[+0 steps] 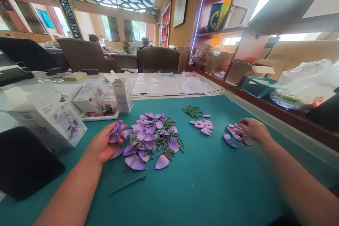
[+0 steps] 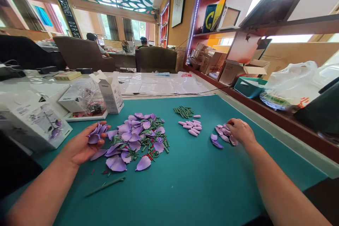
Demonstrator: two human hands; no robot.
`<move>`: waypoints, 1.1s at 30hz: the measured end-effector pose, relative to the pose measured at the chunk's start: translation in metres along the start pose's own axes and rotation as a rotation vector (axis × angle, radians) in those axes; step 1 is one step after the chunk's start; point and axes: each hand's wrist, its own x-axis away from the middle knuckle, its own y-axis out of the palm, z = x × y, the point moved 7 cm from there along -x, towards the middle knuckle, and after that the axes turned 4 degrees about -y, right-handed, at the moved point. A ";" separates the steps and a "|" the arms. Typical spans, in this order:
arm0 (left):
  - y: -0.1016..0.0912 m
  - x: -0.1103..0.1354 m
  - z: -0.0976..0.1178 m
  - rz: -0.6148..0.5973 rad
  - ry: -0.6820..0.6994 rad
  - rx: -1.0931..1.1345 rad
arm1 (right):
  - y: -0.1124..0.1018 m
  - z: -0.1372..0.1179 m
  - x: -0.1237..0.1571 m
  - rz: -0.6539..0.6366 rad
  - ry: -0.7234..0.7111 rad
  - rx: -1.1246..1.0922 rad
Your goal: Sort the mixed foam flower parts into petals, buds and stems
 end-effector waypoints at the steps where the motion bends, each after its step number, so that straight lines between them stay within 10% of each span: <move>1: 0.000 -0.001 -0.001 -0.008 -0.008 0.010 | -0.003 -0.010 -0.003 0.013 -0.030 -0.010; 5: -0.006 -0.006 -0.002 -0.036 -0.023 0.075 | -0.008 -0.082 -0.014 0.027 -0.167 -0.108; 10: -0.020 -0.012 0.001 -0.023 -0.003 0.148 | -0.007 -0.236 0.003 -0.045 -0.598 -0.365; 17: -0.031 -0.018 0.005 0.013 0.008 0.170 | 0.035 -0.395 0.033 -0.246 -0.989 -0.214; 24: -0.032 -0.021 0.002 0.008 0.000 0.176 | 0.086 -0.459 0.027 -0.377 -1.054 0.021; 33: -0.030 -0.021 -0.003 -0.006 -0.017 0.169 | 0.098 -0.456 0.023 -0.425 -1.058 0.086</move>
